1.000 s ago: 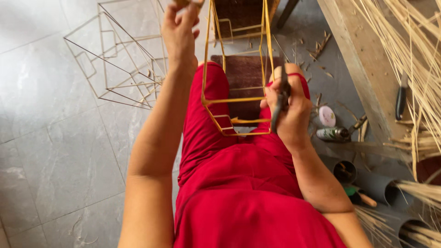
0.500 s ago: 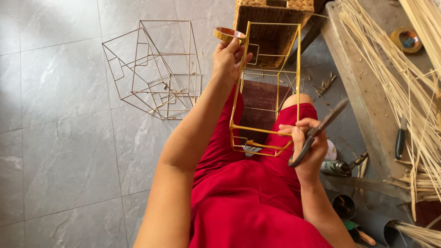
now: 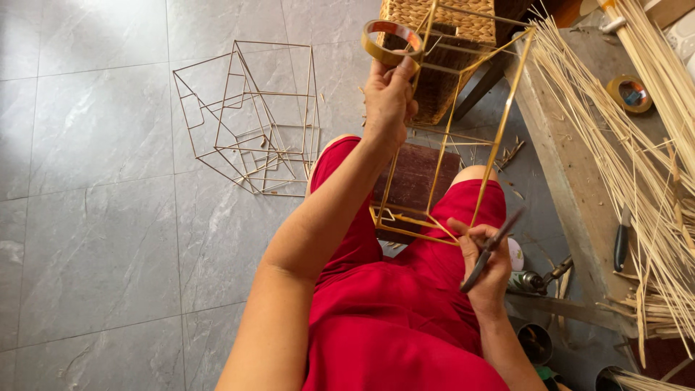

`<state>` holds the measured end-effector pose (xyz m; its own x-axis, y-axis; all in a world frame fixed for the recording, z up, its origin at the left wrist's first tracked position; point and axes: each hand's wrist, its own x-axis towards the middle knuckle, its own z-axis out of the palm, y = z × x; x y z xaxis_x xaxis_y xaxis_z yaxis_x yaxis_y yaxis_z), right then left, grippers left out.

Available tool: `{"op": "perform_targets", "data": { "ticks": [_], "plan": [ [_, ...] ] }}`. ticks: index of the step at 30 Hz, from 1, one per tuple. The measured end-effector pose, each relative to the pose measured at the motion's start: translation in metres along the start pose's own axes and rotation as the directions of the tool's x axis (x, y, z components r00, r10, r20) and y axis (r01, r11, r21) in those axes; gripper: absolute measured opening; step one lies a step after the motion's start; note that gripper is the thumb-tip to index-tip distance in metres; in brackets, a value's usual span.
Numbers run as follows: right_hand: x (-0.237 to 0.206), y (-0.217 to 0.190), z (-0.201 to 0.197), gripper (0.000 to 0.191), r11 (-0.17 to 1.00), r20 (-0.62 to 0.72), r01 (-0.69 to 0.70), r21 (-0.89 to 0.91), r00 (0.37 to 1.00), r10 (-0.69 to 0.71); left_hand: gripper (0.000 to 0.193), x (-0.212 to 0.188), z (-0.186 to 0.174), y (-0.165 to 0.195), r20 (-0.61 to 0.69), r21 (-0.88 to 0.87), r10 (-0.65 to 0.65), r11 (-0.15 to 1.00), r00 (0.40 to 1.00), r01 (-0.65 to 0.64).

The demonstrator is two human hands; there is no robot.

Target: The person sits on the floor and wraps yellow tape around the edges of a bamboo and wire frame, pressing the tape along the frame bars. They use scissors to cut the tape and continue taping other sides of the frame.

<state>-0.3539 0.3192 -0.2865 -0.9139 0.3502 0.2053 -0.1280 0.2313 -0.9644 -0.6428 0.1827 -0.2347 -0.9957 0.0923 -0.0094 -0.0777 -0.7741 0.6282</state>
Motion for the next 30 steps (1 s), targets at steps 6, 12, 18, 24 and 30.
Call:
{"op": "perform_targets", "data": {
  "ticks": [6, 12, 18, 24, 30],
  "plan": [
    [0.046, 0.000, -0.036, 0.011, 0.996, -0.210, 0.087, 0.018, 0.974, -0.081, 0.021, -0.048, -0.028, -0.009, 0.238, -0.049, -0.065, 0.996, 0.969, 0.079],
    [0.100, -0.036, -0.045, 0.036, 0.962, -0.190, 0.166, 0.218, 0.974, -0.125, 0.016, -0.118, -0.054, -0.022, 0.404, -0.066, -0.195, 0.968, 0.894, 0.241],
    [0.129, -0.067, -0.027, 0.036, 0.900, -0.158, 0.154, 0.408, 0.983, -0.097, 0.016, -0.140, -0.059, -0.010, 0.415, -0.089, -0.193, 0.964, 0.889, 0.251],
    [0.137, -0.079, 0.003, 0.019, 0.856, -0.220, 0.225, 0.465, 0.966, -0.135, 0.016, -0.138, -0.068, 0.001, 0.283, -0.138, -0.141, 0.973, 0.949, 0.186],
    [0.120, -0.079, 0.024, 0.017, 0.849, -0.222, 0.337, 0.407, 0.938, -0.266, 0.017, -0.129, -0.083, -0.003, 0.210, -0.167, -0.091, 0.978, 0.974, 0.127]
  ]
}}
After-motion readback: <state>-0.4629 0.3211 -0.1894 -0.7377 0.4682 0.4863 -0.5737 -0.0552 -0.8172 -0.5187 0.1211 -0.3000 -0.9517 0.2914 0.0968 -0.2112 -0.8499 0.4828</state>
